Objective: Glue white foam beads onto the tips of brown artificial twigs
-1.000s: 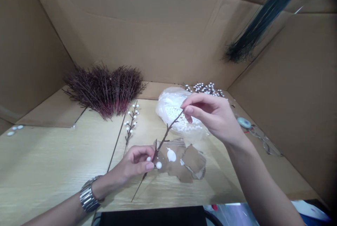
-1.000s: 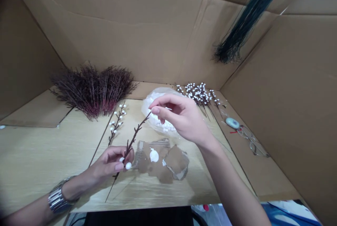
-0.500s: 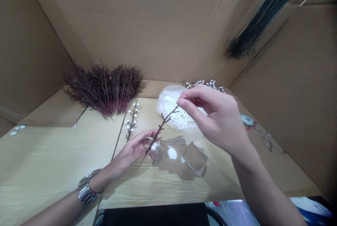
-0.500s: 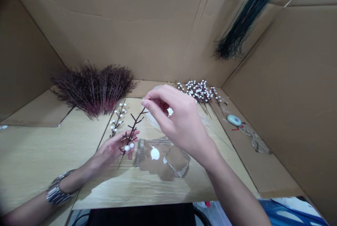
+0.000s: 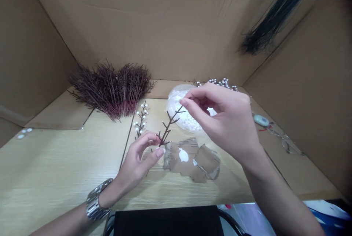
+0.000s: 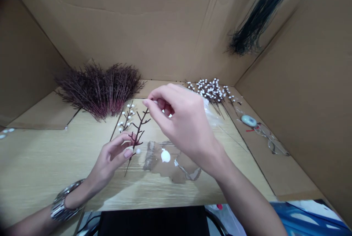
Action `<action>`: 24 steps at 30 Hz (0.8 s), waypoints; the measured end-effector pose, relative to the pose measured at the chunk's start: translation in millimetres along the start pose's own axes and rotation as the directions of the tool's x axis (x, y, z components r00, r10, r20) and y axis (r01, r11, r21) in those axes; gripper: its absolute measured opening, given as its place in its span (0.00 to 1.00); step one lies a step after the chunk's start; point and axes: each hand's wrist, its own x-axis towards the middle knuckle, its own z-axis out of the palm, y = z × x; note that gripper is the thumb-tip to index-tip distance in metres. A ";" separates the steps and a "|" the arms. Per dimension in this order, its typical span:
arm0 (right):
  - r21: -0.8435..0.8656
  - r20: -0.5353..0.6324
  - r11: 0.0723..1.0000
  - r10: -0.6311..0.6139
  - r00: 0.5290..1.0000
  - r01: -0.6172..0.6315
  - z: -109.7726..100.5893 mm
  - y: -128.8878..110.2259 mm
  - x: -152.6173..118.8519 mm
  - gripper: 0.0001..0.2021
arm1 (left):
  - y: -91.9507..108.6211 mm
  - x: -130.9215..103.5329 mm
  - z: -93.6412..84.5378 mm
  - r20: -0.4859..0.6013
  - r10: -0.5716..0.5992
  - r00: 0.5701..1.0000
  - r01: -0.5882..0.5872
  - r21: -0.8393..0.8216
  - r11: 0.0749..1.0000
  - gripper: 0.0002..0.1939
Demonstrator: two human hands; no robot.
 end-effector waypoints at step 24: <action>0.378 -0.075 0.903 0.249 0.966 -0.203 0.1 15.9 -26.8 0.11 | -12.7 -0.2 5.1 -0.167 -0.022 0.986 0.020 -0.013 1.000 0.03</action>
